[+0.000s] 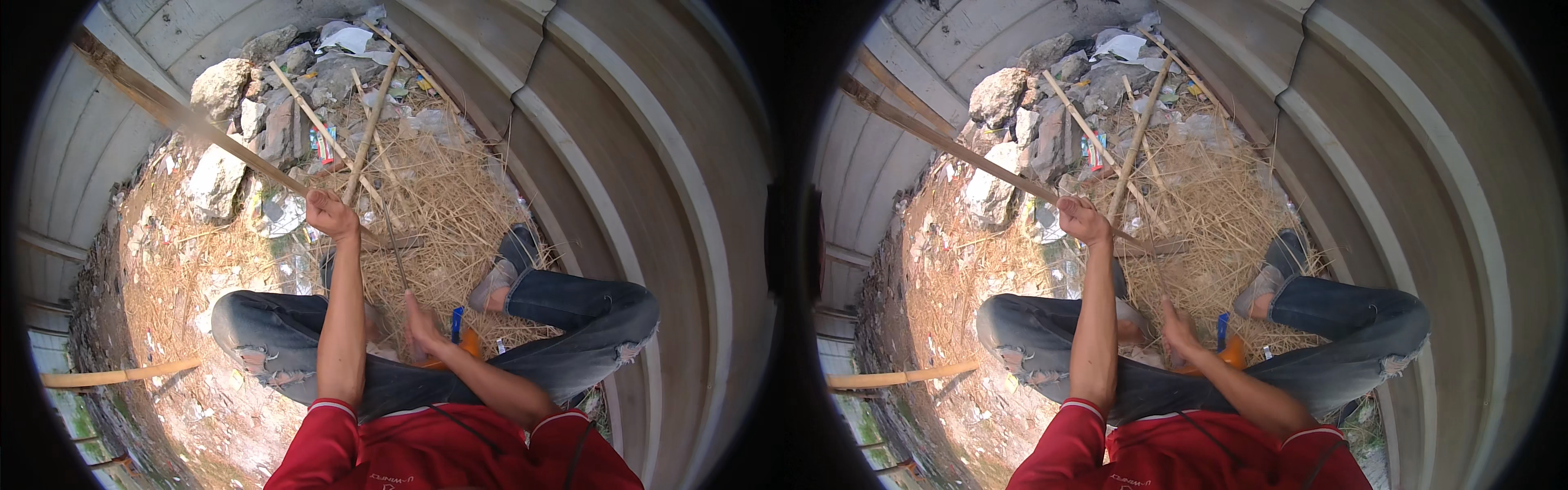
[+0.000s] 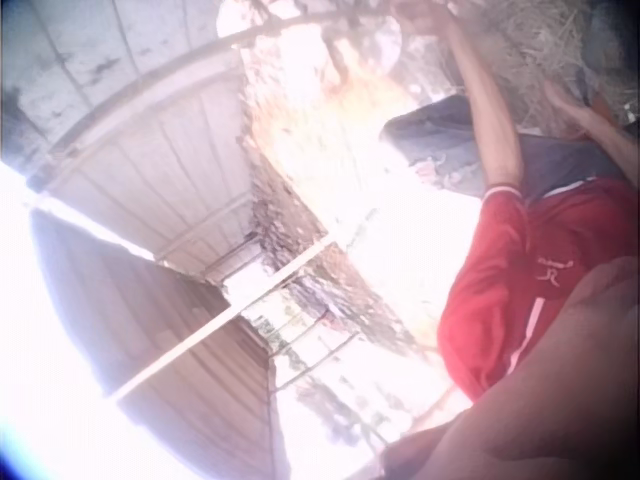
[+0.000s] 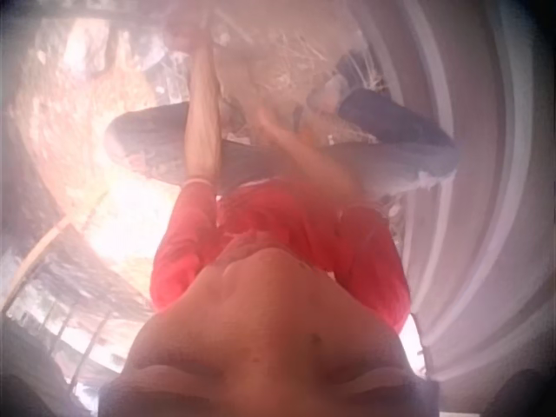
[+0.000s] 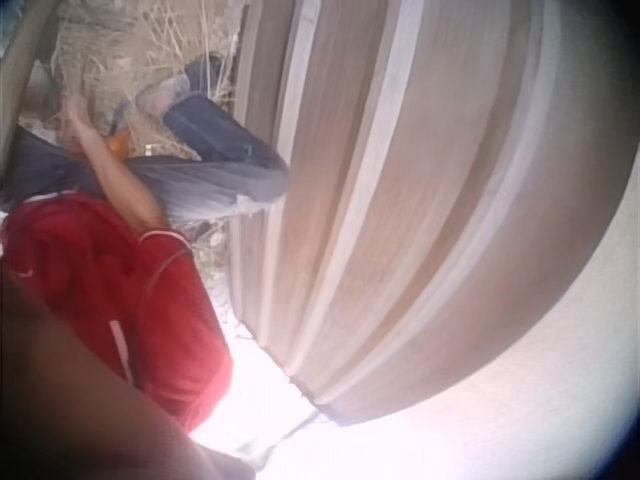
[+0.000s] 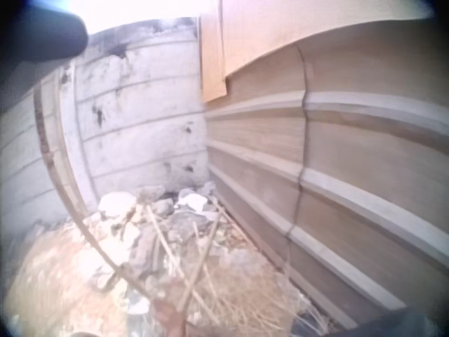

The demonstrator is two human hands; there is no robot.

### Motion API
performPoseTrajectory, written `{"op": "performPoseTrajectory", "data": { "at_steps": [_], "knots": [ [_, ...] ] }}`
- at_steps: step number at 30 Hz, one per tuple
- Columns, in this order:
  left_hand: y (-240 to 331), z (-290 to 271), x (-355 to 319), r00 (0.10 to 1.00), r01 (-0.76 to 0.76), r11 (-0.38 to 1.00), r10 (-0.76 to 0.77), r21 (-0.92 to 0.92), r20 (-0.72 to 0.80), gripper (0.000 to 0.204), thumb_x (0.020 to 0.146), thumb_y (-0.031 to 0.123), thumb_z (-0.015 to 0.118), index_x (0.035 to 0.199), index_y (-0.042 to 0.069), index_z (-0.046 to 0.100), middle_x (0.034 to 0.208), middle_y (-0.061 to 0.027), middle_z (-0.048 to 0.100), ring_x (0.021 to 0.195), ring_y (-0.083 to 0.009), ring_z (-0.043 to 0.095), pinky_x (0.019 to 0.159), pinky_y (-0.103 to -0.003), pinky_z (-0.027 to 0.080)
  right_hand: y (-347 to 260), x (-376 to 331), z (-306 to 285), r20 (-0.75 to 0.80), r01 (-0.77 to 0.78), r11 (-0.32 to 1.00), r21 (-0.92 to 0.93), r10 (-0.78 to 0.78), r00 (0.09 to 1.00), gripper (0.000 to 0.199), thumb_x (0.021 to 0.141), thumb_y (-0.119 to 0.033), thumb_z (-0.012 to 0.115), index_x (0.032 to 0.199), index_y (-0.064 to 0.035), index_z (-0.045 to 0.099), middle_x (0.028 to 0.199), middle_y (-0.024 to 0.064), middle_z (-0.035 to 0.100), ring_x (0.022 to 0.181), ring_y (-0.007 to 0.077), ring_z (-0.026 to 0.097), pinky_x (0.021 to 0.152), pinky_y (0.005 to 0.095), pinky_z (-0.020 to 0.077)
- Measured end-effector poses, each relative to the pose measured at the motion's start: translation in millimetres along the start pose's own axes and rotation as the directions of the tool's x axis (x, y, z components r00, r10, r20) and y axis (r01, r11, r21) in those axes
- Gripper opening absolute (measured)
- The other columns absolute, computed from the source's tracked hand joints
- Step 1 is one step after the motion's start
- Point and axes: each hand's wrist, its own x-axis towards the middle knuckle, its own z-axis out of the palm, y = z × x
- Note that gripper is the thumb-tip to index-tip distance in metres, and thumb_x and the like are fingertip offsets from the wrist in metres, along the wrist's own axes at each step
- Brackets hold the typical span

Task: The person sits on the ground and uses a blue utility knife to shave thin strips from a long bamboo stick. They hold the stick with their left hand and carefully scrape the surface with the knife in their right hand, creating fine shavings that fall onto the straw-covered floor.

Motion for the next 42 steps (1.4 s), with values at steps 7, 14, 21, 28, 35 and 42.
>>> {"op": "performPoseTrajectory", "data": {
  "at_steps": [7, 14, 21, 28, 35, 42],
  "knots": [
    [1, 2, 8, 0.999, 0.037, 0.999, -0.037, -0.023, -0.018, 0.064, 0.105, 0.055, 0.038, 0.064, 0.006, 0.039, 0.055, 0.0, 0.04, 0.052, -0.011, 0.037, 0.05, -0.029, 0.029, 7, 15, 1, 0.032, 0.478, 0.877, -0.044, -0.477, 0.878, 0.061, 0.101, -0.057, 0.045, 0.069, -0.0059, 0.052, 0.054, 0.0031, 0.048, 0.044, 0.0159, 0.049, 0.043, 0.0328, 0.0409],
    [-3, -4, 8, 1.0, 0.009, 1.0, -0.009, 0.017, -0.015, 0.065, 0.105, 0.055, 0.037, 0.064, 0.005, 0.039, 0.055, -0.0005, 0.04, 0.053, -0.012, 0.038, 0.051, -0.031, 0.029, 20, 19, -5, 0.051, -0.2, 0.98, 0.003, 0.199, 0.979, 0.057, 0.102, -0.058, 0.043, 0.077, -0.007, 0.049, 0.061, 0.0075, 0.048, 0.051, 0.0175, 0.047, 0.048, 0.0357, 0.04],
    [-6, 0, 3, 0.998, -0.02, 0.997, 0.024, 0.069, -0.058, 0.063, 0.104, 0.058, 0.038, 0.067, 0.007, 0.041, 0.058, 0.0011, 0.04, 0.052, -0.009, 0.038, 0.049, -0.027, 0.029, -33, -29, 13, 0.02, 0.279, 0.947, 0.159, -0.286, 0.958, 0.053, 0.105, -0.052, 0.04, 0.08, -0.0061, 0.049, 0.057, 0.0049, 0.046, 0.045, 0.0115, 0.046, 0.041, 0.0301, 0.0394],
    [-1, 11, -5, 0.998, -0.051, 0.983, 0.057, 0.179, -0.031, 0.064, 0.104, 0.058, 0.036, 0.069, 0.006, 0.044, 0.059, 0.001, 0.04, 0.055, -0.0107, 0.038, 0.052, -0.029, 0.03, -18, -33, 17, 0.094, 0.496, 0.866, 0.056, -0.5, 0.861, 0.055, 0.103, -0.055, 0.04, 0.078, -0.0075, 0.048, 0.057, 0.0033, 0.045, 0.044, 0.0122, 0.043, 0.041, 0.0309, 0.0379],
    [2, -3, 7, 0.989, 0.061, 0.998, -0.056, 0.026, -0.138, 0.059, 0.105, 0.056, 0.039, 0.074, 0.007, 0.043, 0.063, 0.002, 0.036, 0.056, -0.0104, 0.035, 0.052, -0.029, 0.026, 1, 0, -9, 0.006, -0.201, 0.944, 0.262, 0.206, 0.978, 0.06, 0.097, -0.066, 0.045, 0.078, -0.0091, 0.046, 0.059, 0.002, 0.043, 0.043, 0.0135, 0.04, 0.043, 0.0333, 0.0369],
    [5, -14, 18, 0.976, 0.212, 0.807, -0.205, -0.551, 0.075, 0.044, 0.108, 0.047, 0.035, 0.082, 0.012, 0.04, 0.069, 0.0026, 0.035, 0.057, -0.0058, 0.029, 0.05, -0.023, 0.025, -32, -7, -19, 0.04, 0.083, 0.975, 0.206, -0.093, 0.995, 0.06, 0.096, -0.067, 0.045, 0.085, -0.0087, 0.049, 0.059, 0.0014, 0.043, 0.044, 0.0129, 0.041, 0.043, 0.0307, 0.0374]
  ]
}}
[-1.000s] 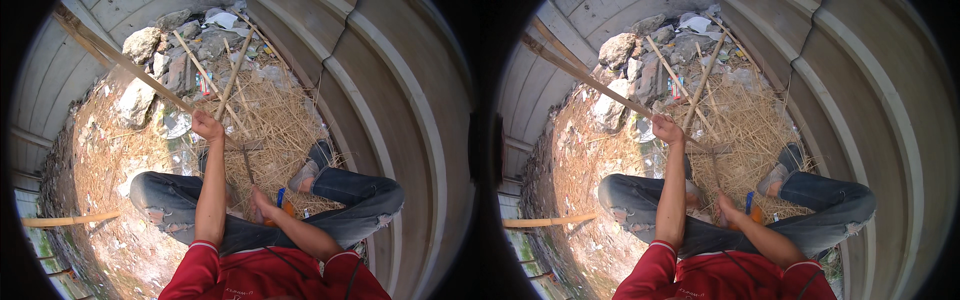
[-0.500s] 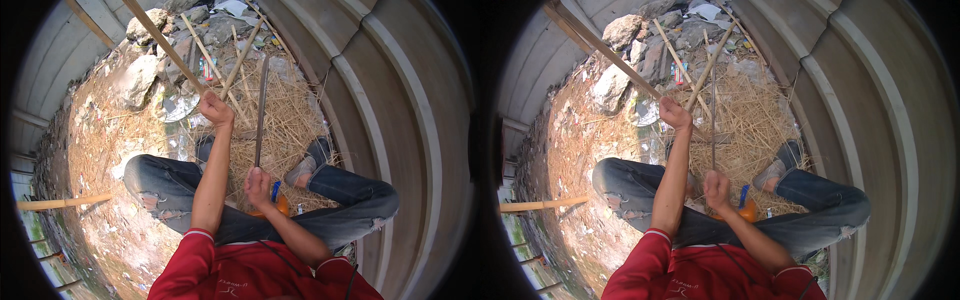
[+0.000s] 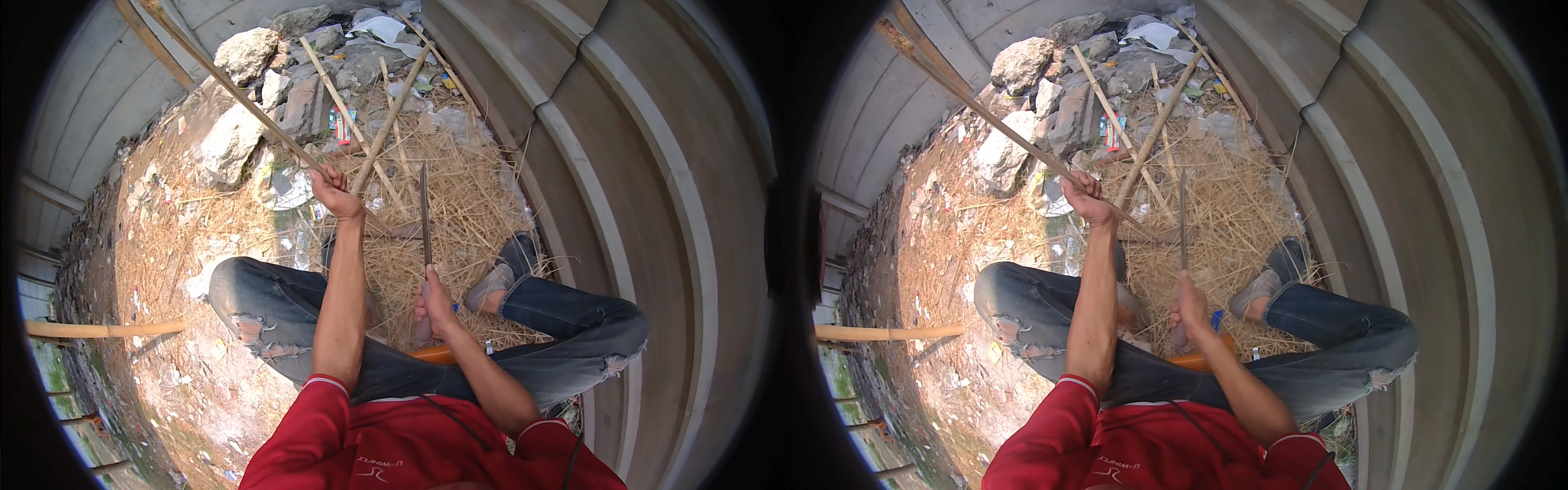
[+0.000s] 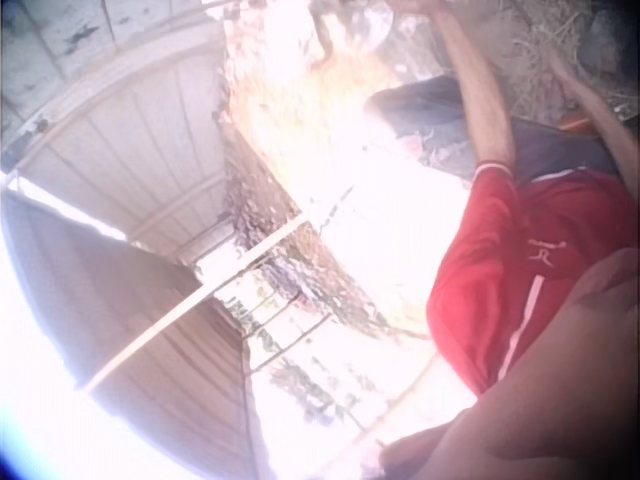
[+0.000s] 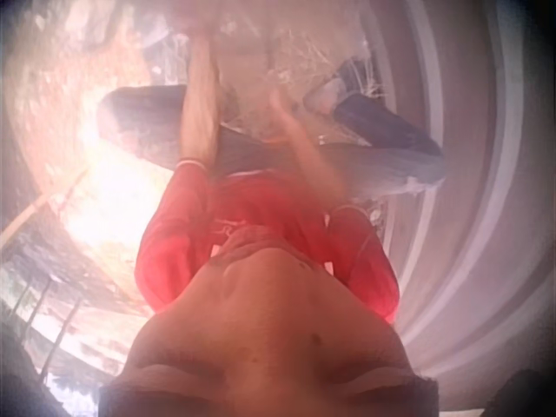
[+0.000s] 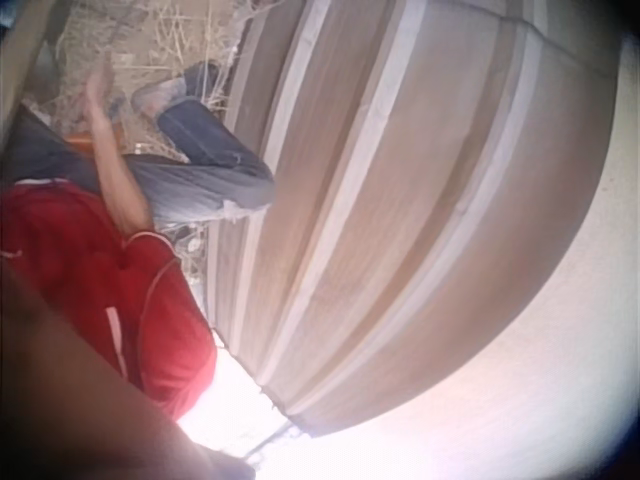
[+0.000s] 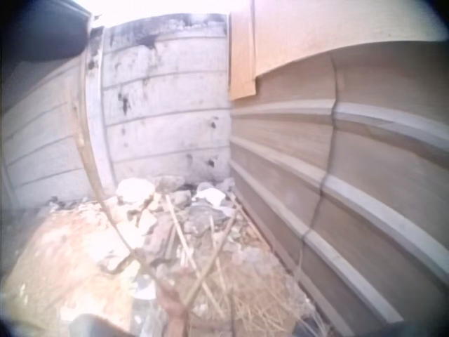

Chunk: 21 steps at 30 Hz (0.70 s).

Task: The person sits on the ground and uses a blue utility knife to shave thin strips from a long bamboo stick. They hold the stick with their left hand and carefully scrape the surface with the knife in their right hand, creating fine shavings that fall onto the straw-covered floor.

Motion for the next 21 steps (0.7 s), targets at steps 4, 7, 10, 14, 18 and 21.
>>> {"op": "performPoseTrajectory", "data": {
  "at_steps": [4, 7, 10, 14, 18, 21],
  "knots": [
    [-9, 9, -9, 0.994, 0.079, 0.99, -0.087, 0.117, 0.065, 0.04, 0.107, 0.04, 0.046, 0.08, 0.011, 0.043, 0.069, 0.0027, 0.036, 0.059, -0.0067, 0.033, 0.055, -0.023, 0.028, -4, -12, -1, -0.004, -0.024, 1.0, 0.009, 0.024, 1.0, 0.059, 0.098, -0.065, 0.045, 0.082, -0.0083, 0.048, 0.059, 0.0016, 0.044, 0.043, 0.0128, 0.041, 0.042, 0.0301, 0.0374],
    [-20, 8, -25, 0.992, 0.008, 0.958, -0.044, 0.288, 0.12, 0.034, 0.106, 0.036, 0.051, 0.085, 0.009, 0.045, 0.066, 0.0024, 0.044, 0.055, -0.0058, 0.037, 0.051, -0.022, 0.029, 0, -17, 0, 0.002, -0.06, 0.996, 0.059, 0.06, 0.998, 0.058, 0.1, -0.06, 0.044, 0.079, -0.0069, 0.048, 0.059, 0.0028, 0.045, 0.043, 0.0132, 0.043, 0.041, 0.0302, 0.0386],
    [-16, 16, -26, 0.986, -0.13, 0.92, 0.081, 0.369, 0.144, 0.032, 0.105, 0.034, 0.053, 0.089, 0.007, 0.046, 0.062, 0.0027, 0.046, 0.053, -0.0045, 0.038, 0.049, -0.022, 0.027, -12, -28, 10, 0.004, -0.058, 0.998, 0.013, 0.058, 0.998, 0.057, 0.1, -0.06, 0.044, 0.079, -0.007, 0.049, 0.06, 0.0028, 0.046, 0.044, 0.0124, 0.043, 0.041, 0.03, 0.0391],
    [15, 48, -21, 0.964, -0.254, 0.888, 0.201, 0.382, 0.175, 0.033, 0.106, 0.034, 0.052, 0.087, 0.008, 0.046, 0.061, 0.0013, 0.046, 0.053, -0.0051, 0.038, 0.05, -0.023, 0.028, -17, -31, 12, 0.002, -0.013, 0.999, -0.034, 0.013, 1.0, 0.056, 0.101, -0.058, 0.042, 0.079, -0.0072, 0.049, 0.061, 0.0028, 0.046, 0.044, 0.0121, 0.044, 0.041, 0.0299, 0.0395],
    [20, 58, -22, 0.973, -0.216, 0.892, 0.163, 0.397, 0.163, 0.035, 0.106, 0.034, 0.051, 0.084, 0.008, 0.045, 0.062, 0.001, 0.046, 0.055, -0.0057, 0.039, 0.052, -0.023, 0.029, -16, -25, 13, -0.014, 0.038, 0.997, -0.07, -0.039, 0.999, 0.055, 0.102, -0.057, 0.042, 0.079, -0.0071, 0.049, 0.061, 0.0026, 0.046, 0.044, 0.0122, 0.044, 0.041, 0.03, 0.0397],
    [-16, 21, -26, 0.976, -0.213, 0.827, 0.161, 0.52, 0.143, 0.036, 0.106, 0.035, 0.051, 0.083, 0.007, 0.045, 0.063, 0.0003, 0.048, 0.057, -0.0066, 0.042, 0.053, -0.023, 0.032, -14, -24, 15, -0.005, 0.021, 0.996, -0.089, -0.021, 1.0, 0.055, 0.102, -0.057, 0.042, 0.079, -0.0068, 0.049, 0.06, 0.0026, 0.046, 0.044, 0.0123, 0.044, 0.04, 0.0302, 0.0394]
  ]
}}
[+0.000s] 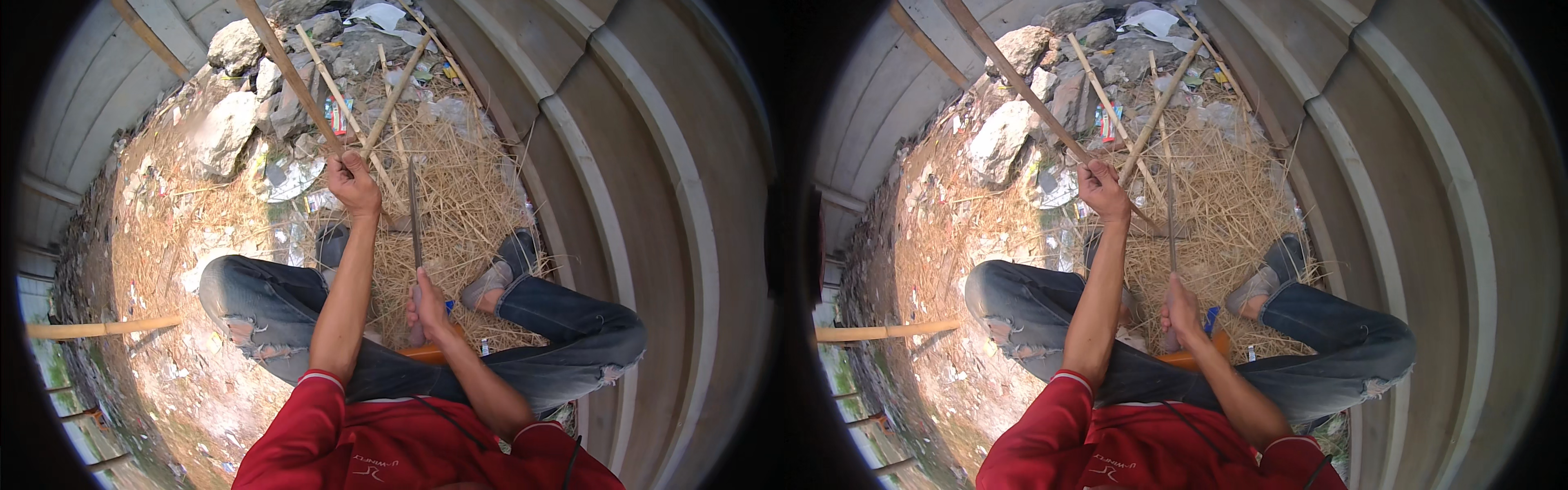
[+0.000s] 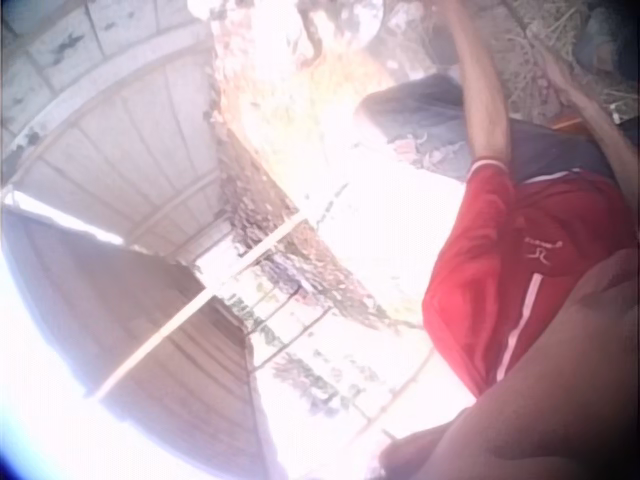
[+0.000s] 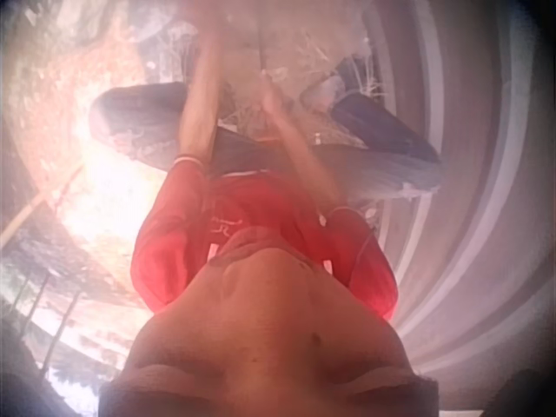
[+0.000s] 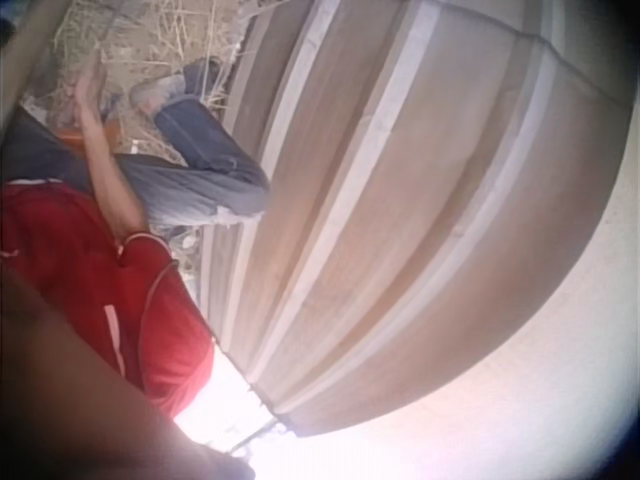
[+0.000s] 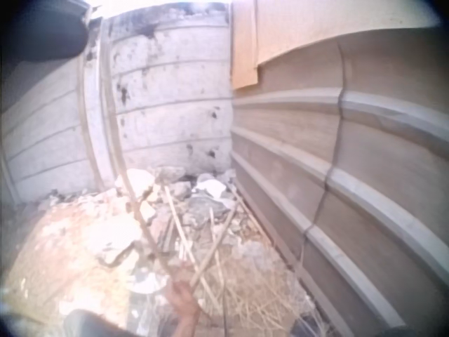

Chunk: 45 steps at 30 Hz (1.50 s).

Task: The person sits on the ground and uses a blue utility knife to shave thin strips from a long bamboo stick. They hold the stick with their left hand and carefully scrape the surface with the knife in their right hand, creating fine shavings that fall onto the straw-covered floor.

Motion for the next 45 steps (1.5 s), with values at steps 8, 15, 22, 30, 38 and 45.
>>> {"op": "performPoseTrajectory", "data": {
  "at_steps": [8, 15, 22, 30, 38, 45],
  "knots": [
    [-9, 7, -2, 0.993, 0.116, 0.972, -0.11, -0.205, 0.038, 0.041, 0.105, 0.039, 0.053, 0.08, 0.006, 0.047, 0.061, 0.001, 0.045, 0.052, -0.0063, 0.039, 0.049, -0.024, 0.03, 7, 4, 0, 0.009, -0.014, 0.998, -0.056, 0.015, 1.0, 0.058, 0.1, -0.06, 0.044, 0.078, -0.0068, 0.05, 0.058, 0.0026, 0.047, 0.043, 0.0126, 0.044, 0.039, 0.0294, 0.0389],
    [-11, 1, 2, 0.977, 0.161, 0.914, -0.202, -0.373, -0.074, 0.053, 0.105, 0.045, 0.047, 0.068, 0.009, 0.041, 0.055, 0.003, 0.035, 0.047, -0.0058, 0.028, 0.045, -0.025, 0.02, 7, 8, 4, 0.023, -0.099, 0.989, -0.113, 0.103, 0.994, 0.056, 0.101, -0.057, 0.043, 0.077, -0.0065, 0.049, 0.058, 0.0023, 0.046, 0.043, 0.0125, 0.044, 0.04, 0.03, 0.0387],
    [-1, 4, 2, 0.98, 0.112, 0.926, -0.162, -0.36, -0.112, 0.052, 0.107, 0.04, 0.044, 0.065, 0.009, 0.038, 0.055, 0.0029, 0.033, 0.048, -0.0065, 0.026, 0.046, -0.026, 0.019, 13, 11, -2, 0.06, -0.064, 0.99, -0.129, 0.072, 0.996, 0.06, 0.1, -0.061, 0.044, 0.08, -0.0056, 0.051, 0.057, 0.0026, 0.047, 0.042, 0.0131, 0.044, 0.039, 0.0294, 0.0398],
    [-7, 1, 4, 0.97, 0.12, 0.908, -0.193, -0.401, -0.147, 0.053, 0.105, 0.041, 0.046, 0.064, 0.009, 0.036, 0.058, 0.0014, 0.033, 0.048, -0.0075, 0.027, 0.046, -0.026, 0.019, -36, 3, 24, 0.072, 0.434, 0.901, 0.007, -0.434, 0.898, 0.057, 0.104, -0.057, 0.039, 0.075, -0.0083, 0.047, 0.054, 0.0034, 0.044, 0.039, 0.0123, 0.042, 0.037, 0.0283, 0.0372],
    [-9, 5, 5, 0.962, 0.117, 0.899, -0.208, -0.423, -0.175, 0.054, 0.105, 0.043, 0.045, 0.064, 0.009, 0.037, 0.058, 0.0018, 0.033, 0.048, -0.0072, 0.027, 0.045, -0.026, 0.019, 34, 46, -6, -0.088, -0.148, 0.989, -0.024, 0.145, 0.985, 0.056, 0.103, -0.059, 0.04, 0.078, -0.0089, 0.045, 0.056, 0.0025, 0.043, 0.042, 0.0115, 0.043, 0.041, 0.0267, 0.0378],
    [-16, 12, 2, 0.982, 0.097, 0.932, -0.146, -0.35, -0.119, 0.056, 0.105, 0.047, 0.045, 0.064, 0.01, 0.036, 0.057, 0.0027, 0.031, 0.047, -0.0072, 0.025, 0.044, -0.025, 0.018, -55, 5, 12, 0.121, 0.327, 0.943, 0.06, -0.332, 0.936, 0.057, 0.102, -0.059, 0.04, 0.079, -0.0084, 0.047, 0.058, 0.0027, 0.045, 0.042, 0.011, 0.041, 0.04, 0.0267, 0.0358]
  ]
}}
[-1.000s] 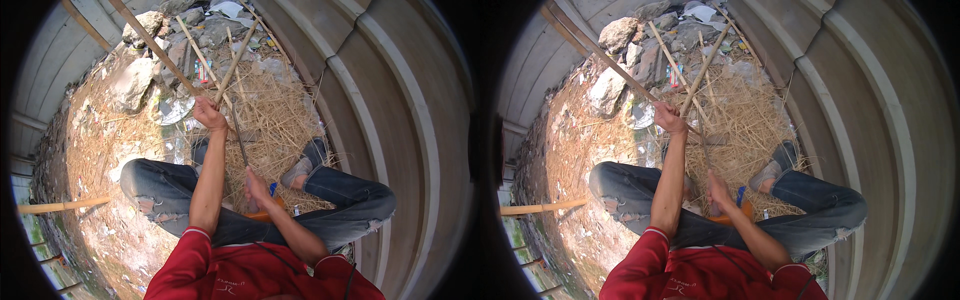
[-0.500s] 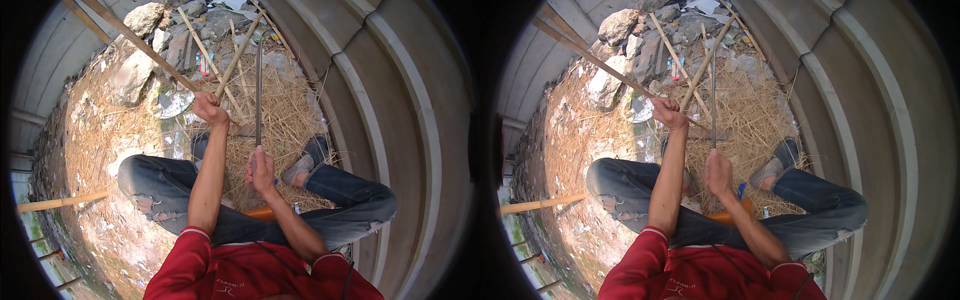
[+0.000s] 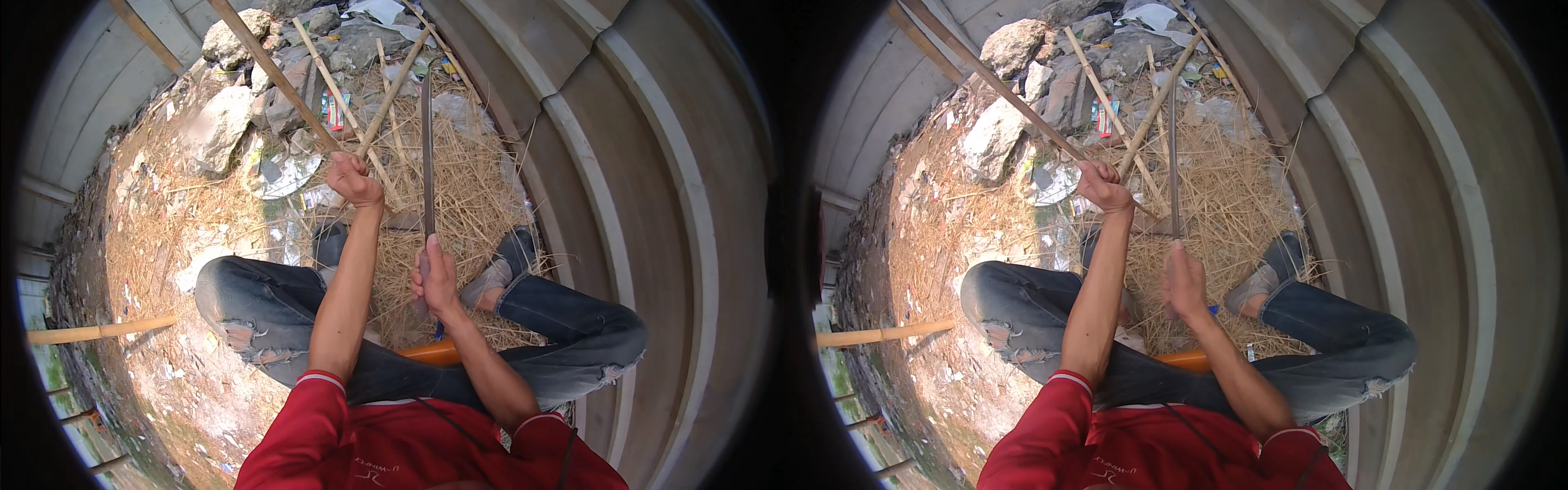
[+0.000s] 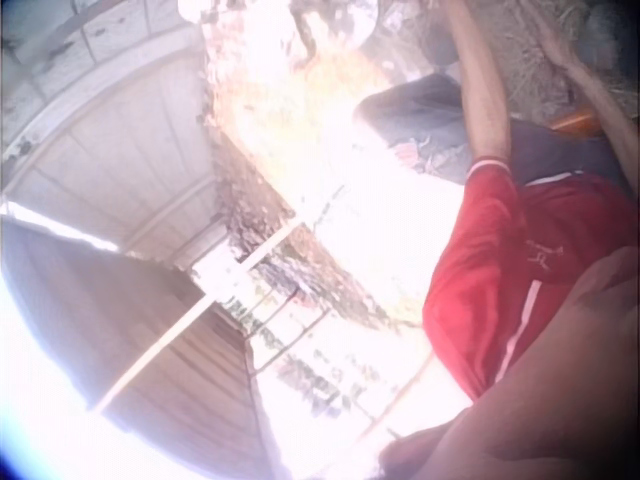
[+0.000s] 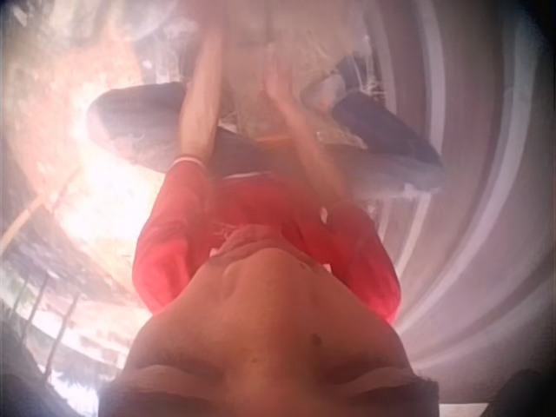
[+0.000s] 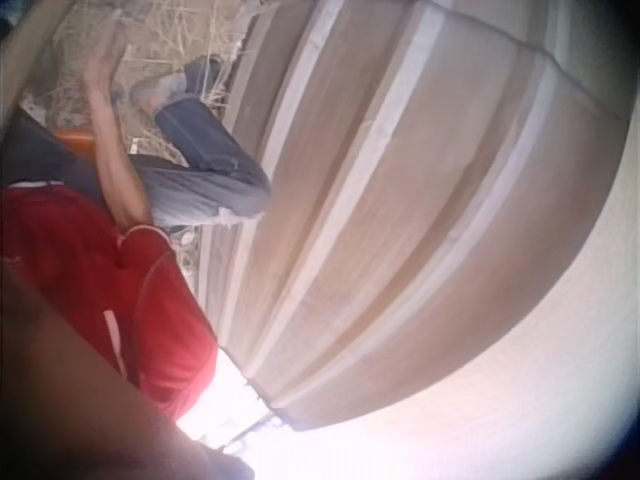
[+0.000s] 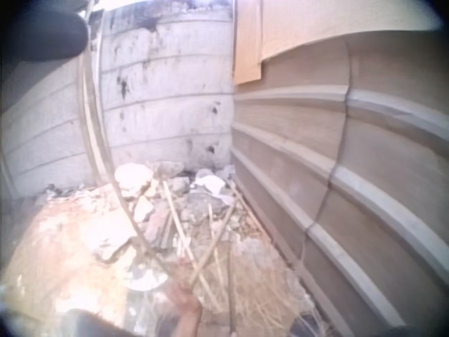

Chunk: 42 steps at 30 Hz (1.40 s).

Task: The person sits on the ground and uses a blue utility knife to shave thin strips from a long bamboo stick. They hold the stick with their left hand and carefully scrape the surface with the knife in their right hand, creating fine shavings that fall onto the straw-covered floor.

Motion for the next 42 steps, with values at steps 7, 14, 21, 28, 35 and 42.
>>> {"op": "performPoseTrajectory", "data": {
  "at_steps": [7, 14, 21, 28, 35, 42],
  "knots": [
    [-8, 5, -5, 0.999, -0.026, 0.99, 0.02, 0.142, 0.037, 0.059, 0.105, 0.046, 0.045, 0.061, 0.007, 0.04, 0.054, 0.0008, 0.038, 0.049, -0.0092, 0.034, 0.048, -0.028, 0.025, 99, 1, -7, -0.104, -0.026, 0.994, -0.105, 0.014, 0.994, 0.058, 0.101, -0.062, 0.04, 0.078, -0.0089, 0.047, 0.055, 0.0002, 0.043, 0.041, 0.0098, 0.04, 0.038, 0.0263, 0.0337],
    [-11, -9, 4, 0.992, -0.121, 0.96, 0.127, 0.251, -0.009, 0.061, 0.105, 0.047, 0.045, 0.061, 0.006, 0.041, 0.053, 0.0005, 0.038, 0.051, -0.0101, 0.036, 0.049, -0.03, 0.026, 0, 7, 7, -0.091, -0.122, 0.99, 0.07, 0.129, 0.988, 0.055, 0.103, -0.057, 0.041, 0.072, -0.0111, 0.045, 0.057, -0.002, 0.039, 0.043, 0.0099, 0.038, 0.04, 0.028, 0.0337],
    [-11, 2, -3, 0.983, -0.181, 0.915, 0.169, 0.36, 0.064, 0.062, 0.105, 0.049, 0.046, 0.061, 0.005, 0.043, 0.053, 0.0005, 0.039, 0.051, -0.0108, 0.035, 0.05, -0.032, 0.025, 96, -10, -13, -0.051, 0.011, 0.994, -0.105, -0.017, 0.999, 0.057, 0.101, -0.063, 0.04, 0.078, -0.0107, 0.046, 0.058, 0.0001, 0.043, 0.042, 0.0101, 0.04, 0.04, 0.0276, 0.0357],
    [-14, -8, 2, 0.986, -0.152, 0.924, 0.166, 0.35, -0.009, 0.061, 0.105, 0.052, 0.044, 0.062, 0.009, 0.038, 0.053, 0.0027, 0.035, 0.051, -0.008, 0.032, 0.049, -0.029, 0.022, 11, -7, 10, -0.031, -0.225, 0.973, 0.048, 0.226, 0.974, 0.057, 0.101, -0.062, 0.042, 0.08, -0.0095, 0.047, 0.058, 0.0008, 0.044, 0.044, 0.0099, 0.041, 0.04, 0.0277, 0.036],
    [-16, -1, -1, 0.988, -0.136, 0.882, 0.151, 0.452, 0.003, 0.061, 0.105, 0.049, 0.046, 0.064, 0.003, 0.042, 0.055, -0.0007, 0.037, 0.056, -0.0124, 0.034, 0.053, -0.034, 0.028, 86, -14, -4, -0.114, -0.085, 0.989, -0.124, 0.071, 0.991, 0.061, 0.099, -0.065, 0.044, 0.073, -0.0093, 0.046, 0.057, 0.001, 0.044, 0.044, 0.0106, 0.042, 0.04, 0.0279, 0.0362],
    [-13, -15, 0, 0.991, -0.099, 0.907, 0.126, 0.409, -0.041, 0.061, 0.105, 0.049, 0.046, 0.064, 0.003, 0.042, 0.055, -0.0007, 0.037, 0.056, -0.013, 0.035, 0.053, -0.034, 0.029, 31, -19, 5, -0.12, -0.284, 0.959, -0.024, 0.279, 0.953, 0.062, 0.099, -0.064, 0.045, 0.07, -0.009, 0.046, 0.057, 0.0008, 0.043, 0.045, 0.0111, 0.044, 0.04, 0.0278, 0.0369]
  ]
}}
